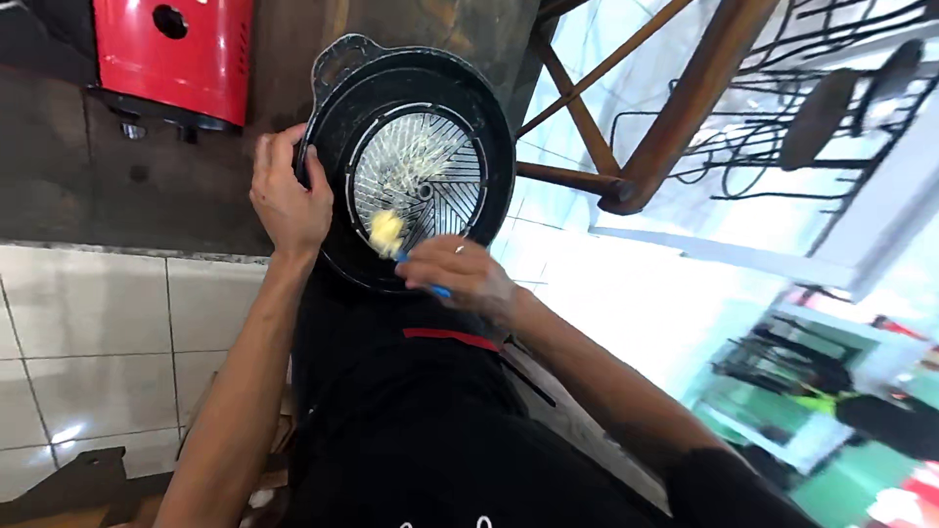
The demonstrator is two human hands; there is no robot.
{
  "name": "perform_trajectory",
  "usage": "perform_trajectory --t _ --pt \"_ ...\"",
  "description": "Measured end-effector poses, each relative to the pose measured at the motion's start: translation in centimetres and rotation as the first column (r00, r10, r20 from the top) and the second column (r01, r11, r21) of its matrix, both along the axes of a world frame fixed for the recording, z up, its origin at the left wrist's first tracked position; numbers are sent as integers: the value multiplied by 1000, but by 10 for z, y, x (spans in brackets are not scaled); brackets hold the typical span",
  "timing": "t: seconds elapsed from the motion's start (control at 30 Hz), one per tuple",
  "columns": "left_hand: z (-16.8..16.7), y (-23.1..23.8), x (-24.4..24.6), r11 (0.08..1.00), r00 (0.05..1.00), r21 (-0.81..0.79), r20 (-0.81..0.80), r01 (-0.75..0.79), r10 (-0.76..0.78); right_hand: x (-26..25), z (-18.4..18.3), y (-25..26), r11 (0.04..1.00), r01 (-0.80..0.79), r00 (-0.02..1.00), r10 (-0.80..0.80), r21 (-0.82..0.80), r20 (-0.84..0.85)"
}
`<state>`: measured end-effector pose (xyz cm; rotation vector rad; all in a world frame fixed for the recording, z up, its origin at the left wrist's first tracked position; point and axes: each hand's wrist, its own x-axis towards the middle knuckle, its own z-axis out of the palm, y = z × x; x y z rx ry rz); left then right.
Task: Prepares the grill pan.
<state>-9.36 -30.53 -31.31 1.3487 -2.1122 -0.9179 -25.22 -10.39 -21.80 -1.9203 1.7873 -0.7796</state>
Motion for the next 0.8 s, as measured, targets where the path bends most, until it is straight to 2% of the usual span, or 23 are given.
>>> perform_trajectory --t 0.03,0.07,0.1,0.17,0.2,0.27,0.3,0.33,0.4,0.43,0.47,0.5,0.53,0.57,0.6,0.63,0.67,0.73,0.8 --pt "0 0 0 1000 1000 -3 8 4 -4 0 0 2 998 -51 997 49 32 65" --pt "0 0 0 1000 1000 -1 17 10 -10 -6 0 3 998 0 987 -10 66 160" --pt "-1 0 0 1000 1000 -2 19 16 -16 -13 -2 1 990 129 966 -140 63 219" --pt "-3 0 1 1000 1000 -3 10 20 -20 -14 -6 -6 927 373 917 -362 -40 166" --pt "-4 0 1 1000 1000 -8 9 18 -18 -7 -7 -10 931 354 934 -348 -84 82" --pt "-6 0 -1 999 1000 -42 15 20 -20 9 -5 -16 992 94 996 -94 -84 2" --pt "-6 0 -1 998 999 -59 24 32 -31 11 -4 -21 999 4 998 -1 -50 67" --pt "-4 0 -1 997 998 -61 38 44 -42 5 -4 -24 1000 26 987 -24 -15 160" --pt "0 -2 -1 998 996 -28 72 63 -61 -20 -4 -24 941 336 908 -332 29 254" --pt "1 -3 -2 998 994 -10 87 68 -67 -34 -5 -25 864 503 848 -492 -5 195" --pt "3 -3 -3 997 992 7 103 73 -73 -44 -5 -25 795 604 797 -600 -61 77" --pt "5 -3 -3 996 988 24 126 82 -84 -46 -5 -23 774 624 772 -632 -108 -68" --pt "8 -3 -4 994 982 42 158 97 -103 -41 -6 -20 811 570 792 -585 -129 -176" --pt "12 -4 -5 991 971 63 197 122 -132 -31 -6 -18 879 456 853 -476 -139 -214" --pt "18 -6 -6 985 956 89 243 149 -167 -22 -6 -18 934 328 919 -350 -138 -181" --pt "24 -10 -7 977 937 116 282 180 -206 -16 -5 -22 962 245 964 -255 -125 -78" --pt "28 -16 -8 967 919 144 306 212 -247 -16 -6 -27 967 240 970 -235 -87 57" --pt "38 -27 -12 944 885 204 342 259 -316 -28 -12 -41 914 405 870 -380 -14 313" --pt "41 -35 -15 928 861 224 357 297 -361 -45 -22 -56 805 593 707 -540 33 457"
